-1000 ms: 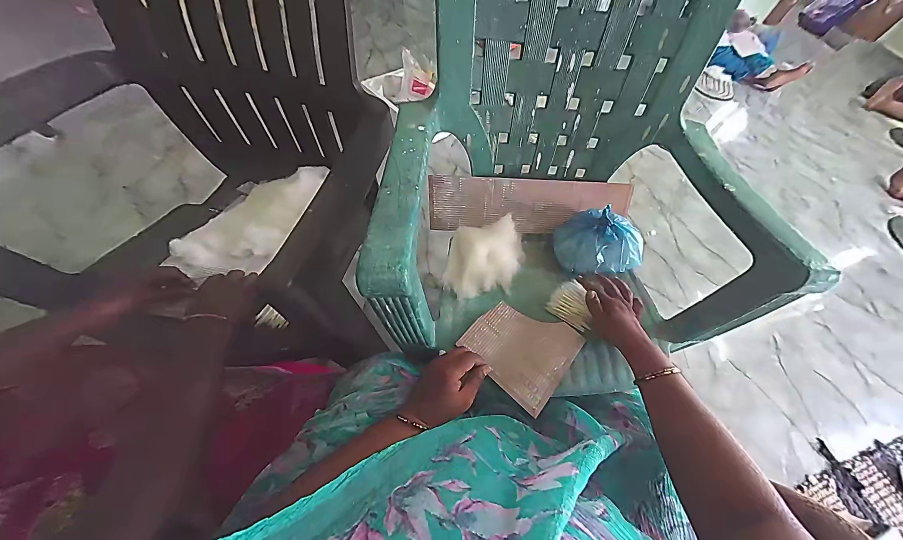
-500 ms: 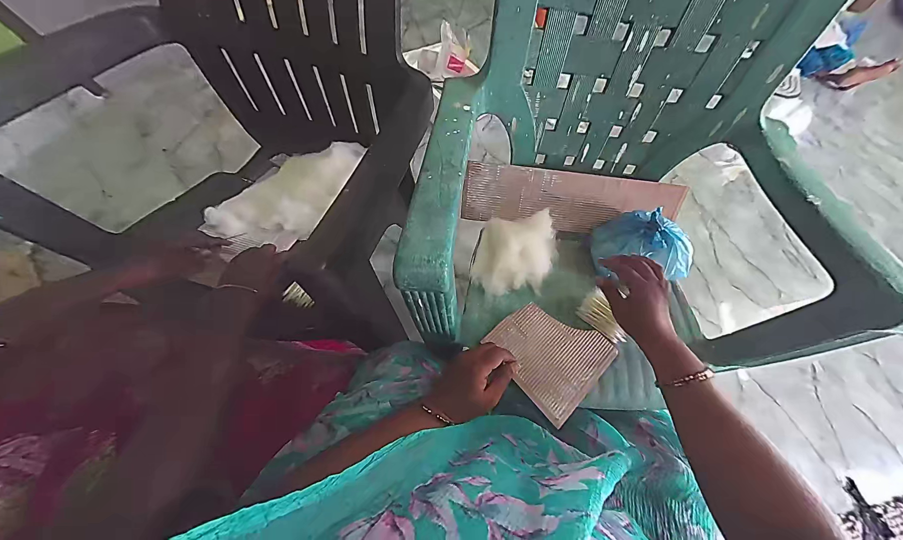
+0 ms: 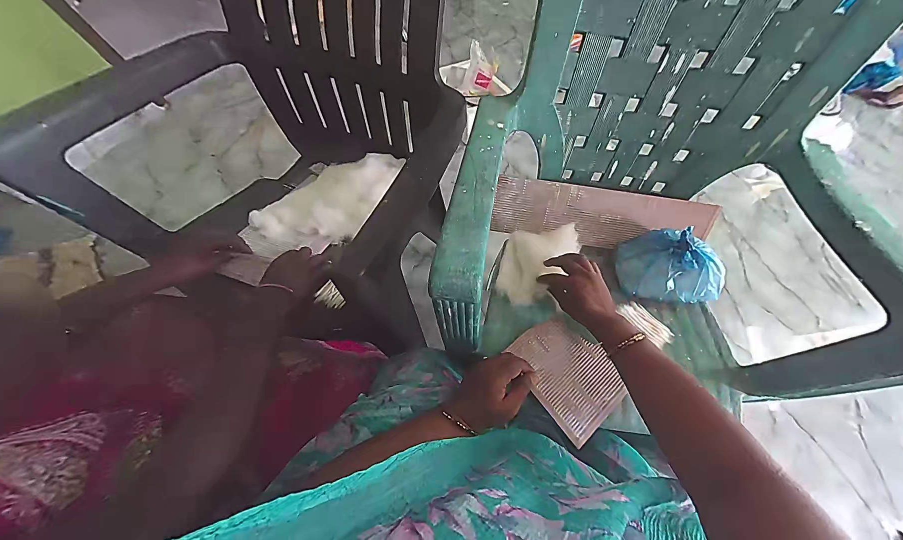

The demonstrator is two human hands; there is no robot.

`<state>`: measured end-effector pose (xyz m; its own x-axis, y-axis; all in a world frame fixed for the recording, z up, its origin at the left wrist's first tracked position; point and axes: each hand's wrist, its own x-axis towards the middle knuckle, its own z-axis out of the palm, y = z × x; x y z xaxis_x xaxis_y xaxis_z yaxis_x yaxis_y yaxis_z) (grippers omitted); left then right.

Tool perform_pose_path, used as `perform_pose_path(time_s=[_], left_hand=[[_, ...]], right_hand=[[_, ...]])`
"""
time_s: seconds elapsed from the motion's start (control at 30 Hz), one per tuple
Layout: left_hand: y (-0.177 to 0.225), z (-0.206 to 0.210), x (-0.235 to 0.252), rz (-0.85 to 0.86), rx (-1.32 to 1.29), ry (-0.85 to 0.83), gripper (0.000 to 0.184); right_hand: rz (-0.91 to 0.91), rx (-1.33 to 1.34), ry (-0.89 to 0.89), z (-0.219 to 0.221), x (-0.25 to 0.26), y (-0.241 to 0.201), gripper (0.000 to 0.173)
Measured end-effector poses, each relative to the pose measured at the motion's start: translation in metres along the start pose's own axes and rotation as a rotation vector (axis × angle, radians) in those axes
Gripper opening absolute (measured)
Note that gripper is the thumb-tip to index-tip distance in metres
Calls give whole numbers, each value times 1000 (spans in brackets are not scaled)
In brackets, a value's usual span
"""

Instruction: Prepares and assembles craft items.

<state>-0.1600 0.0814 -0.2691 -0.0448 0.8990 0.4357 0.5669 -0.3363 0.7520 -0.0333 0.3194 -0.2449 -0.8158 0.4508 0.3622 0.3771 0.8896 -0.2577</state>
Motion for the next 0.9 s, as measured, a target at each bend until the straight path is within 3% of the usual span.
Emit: perform_pose_path(time_s=[0.23, 0.43, 0.53, 0.77, 0.9], left_hand=[[-1, 1, 2, -20, -37, 13, 23], [-2, 4, 6, -76, -25, 102, 25], [-3, 4, 6, -135, -75, 115, 29], [6, -3, 5, -287, -278, 84, 27], [25, -6, 7, -311, -434, 120, 22]], right_hand=[[79, 152, -13, -34, -36, 0, 21], [459, 336, 131, -63, -65, -40, 37], [689, 627, 156, -63, -76, -62, 35], [825, 1204, 166, -55, -100, -123, 7], [780, 1168, 169, -44, -115, -144, 12]])
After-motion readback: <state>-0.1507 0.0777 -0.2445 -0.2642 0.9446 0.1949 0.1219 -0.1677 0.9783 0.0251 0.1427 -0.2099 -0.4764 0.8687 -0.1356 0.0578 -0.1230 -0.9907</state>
